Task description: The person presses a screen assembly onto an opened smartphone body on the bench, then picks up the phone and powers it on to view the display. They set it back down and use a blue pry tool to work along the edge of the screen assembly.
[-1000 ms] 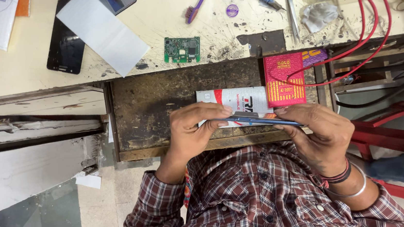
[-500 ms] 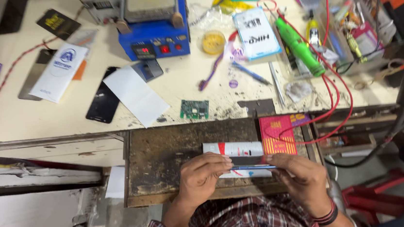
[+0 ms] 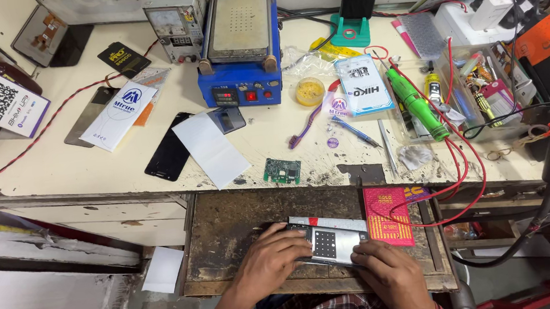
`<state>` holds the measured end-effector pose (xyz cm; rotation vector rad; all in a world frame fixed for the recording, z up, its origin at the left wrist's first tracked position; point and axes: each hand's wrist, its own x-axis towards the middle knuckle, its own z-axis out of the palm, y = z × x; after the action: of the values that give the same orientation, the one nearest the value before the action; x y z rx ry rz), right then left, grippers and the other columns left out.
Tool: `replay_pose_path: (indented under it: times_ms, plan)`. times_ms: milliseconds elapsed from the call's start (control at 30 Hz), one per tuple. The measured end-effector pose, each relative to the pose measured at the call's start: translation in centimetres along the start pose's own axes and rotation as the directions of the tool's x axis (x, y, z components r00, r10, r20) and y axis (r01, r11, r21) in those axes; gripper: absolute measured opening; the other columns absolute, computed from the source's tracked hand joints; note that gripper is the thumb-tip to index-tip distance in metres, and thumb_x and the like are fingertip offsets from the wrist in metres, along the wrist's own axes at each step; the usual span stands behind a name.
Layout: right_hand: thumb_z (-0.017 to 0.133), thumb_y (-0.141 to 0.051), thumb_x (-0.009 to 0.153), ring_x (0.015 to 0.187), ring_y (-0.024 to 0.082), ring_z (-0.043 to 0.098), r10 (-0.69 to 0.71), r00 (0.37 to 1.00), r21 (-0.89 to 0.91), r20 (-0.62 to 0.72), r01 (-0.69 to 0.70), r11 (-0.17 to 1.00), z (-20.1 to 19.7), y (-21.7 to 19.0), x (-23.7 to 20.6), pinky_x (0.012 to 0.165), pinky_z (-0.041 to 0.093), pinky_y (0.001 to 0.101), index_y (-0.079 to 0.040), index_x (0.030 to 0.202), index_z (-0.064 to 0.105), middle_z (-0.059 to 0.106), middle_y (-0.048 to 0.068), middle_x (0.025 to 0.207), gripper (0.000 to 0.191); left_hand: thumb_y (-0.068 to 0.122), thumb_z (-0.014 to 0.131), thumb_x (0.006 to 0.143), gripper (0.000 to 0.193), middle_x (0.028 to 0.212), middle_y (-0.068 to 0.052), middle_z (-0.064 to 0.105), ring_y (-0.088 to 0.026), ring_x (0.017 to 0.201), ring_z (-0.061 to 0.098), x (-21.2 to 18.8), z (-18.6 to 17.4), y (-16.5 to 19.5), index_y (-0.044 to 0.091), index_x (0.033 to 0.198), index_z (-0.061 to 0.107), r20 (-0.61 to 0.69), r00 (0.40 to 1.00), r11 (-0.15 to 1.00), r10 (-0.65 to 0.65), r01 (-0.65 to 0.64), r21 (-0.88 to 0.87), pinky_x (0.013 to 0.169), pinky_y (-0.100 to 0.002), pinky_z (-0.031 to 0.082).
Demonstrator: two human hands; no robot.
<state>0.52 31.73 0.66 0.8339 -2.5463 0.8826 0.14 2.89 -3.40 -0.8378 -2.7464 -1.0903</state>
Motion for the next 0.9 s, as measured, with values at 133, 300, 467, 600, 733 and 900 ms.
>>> replay_pose_path:
  times_ms: [133,300,467,600,733,900]
  plan:
    - [0.084,-0.015,0.07,0.104,0.027,0.071,-0.029,1.0,0.007,-0.004,0.029,1.0,0.3,0.0,-0.3,0.085,0.056,0.0393,-0.009,0.096,0.077,0.075,0.005,0.105,0.027,0.032,0.086,0.073,0.067,0.15,-0.01,0.053,-0.03,0.144,0.043,1.0,-1.7,0.9,0.013,0.133,0.063,0.08,0.994,0.99,-0.069,0.058,0.128,0.121,-0.055,0.025]
    - [0.083,-0.02,0.072,0.114,0.03,0.065,0.02,0.994,0.0,0.111,-0.02,1.0,-0.2,0.4,0.1,0.094,0.053,0.042,-0.012,0.106,0.075,0.071,0.007,0.117,0.036,0.054,0.085,0.074,0.101,0.159,-0.012,0.039,-0.031,0.15,0.031,1.7,-3.3,1.8,0.011,0.153,0.039,0.151,0.953,0.952,-0.263,0.232,0.199,0.124,-0.053,0.018]
    - [0.082,-0.031,0.071,0.13,0.04,0.048,0.046,0.975,-0.09,0.22,-0.027,0.996,-0.9,1.3,1.5,0.105,0.041,0.0482,-0.008,0.132,0.059,0.053,0.02,0.142,0.069,0.057,0.083,0.072,0.101,0.156,-0.012,0.045,-0.032,0.149,0.035,2.0,-4.1,2.4,0.011,0.152,0.042,0.14,0.946,0.951,-0.292,0.272,0.145,0.123,-0.049,0.024]
    - [0.081,-0.034,0.074,0.134,0.038,0.046,0.092,0.948,-0.097,0.306,-0.065,0.993,-1.1,1.5,2.2,0.108,0.04,0.0467,-0.006,0.137,0.053,0.052,0.017,0.143,0.075,0.059,0.083,0.071,0.102,0.156,-0.012,0.045,-0.032,0.148,0.034,2.2,-4.2,2.6,0.012,0.152,0.042,0.142,0.941,0.947,-0.307,0.286,0.146,0.123,-0.049,0.025]
    - [0.081,-0.035,0.075,0.135,0.037,0.047,0.134,0.936,-0.075,0.325,-0.115,0.99,-1.5,1.6,2.4,0.108,0.04,0.0456,-0.006,0.141,0.052,0.052,0.016,0.144,0.077,0.06,0.083,0.07,0.104,0.157,-0.012,0.042,-0.031,0.149,0.032,2.1,-4.3,2.4,0.013,0.152,0.041,0.163,0.929,0.94,-0.332,0.311,0.139,0.123,-0.049,0.023]
    - [0.081,-0.035,0.076,0.136,0.035,0.045,0.207,0.896,-0.086,0.394,-0.188,0.978,-1.6,1.8,2.6,0.109,0.039,0.0447,-0.009,0.145,0.05,0.05,0.013,0.152,0.08,0.062,0.082,0.073,0.103,0.159,-0.01,0.04,-0.031,0.151,0.03,2.0,-4.4,2.3,0.014,0.153,0.04,0.183,0.915,0.931,-0.359,0.337,0.143,0.124,-0.05,0.021]
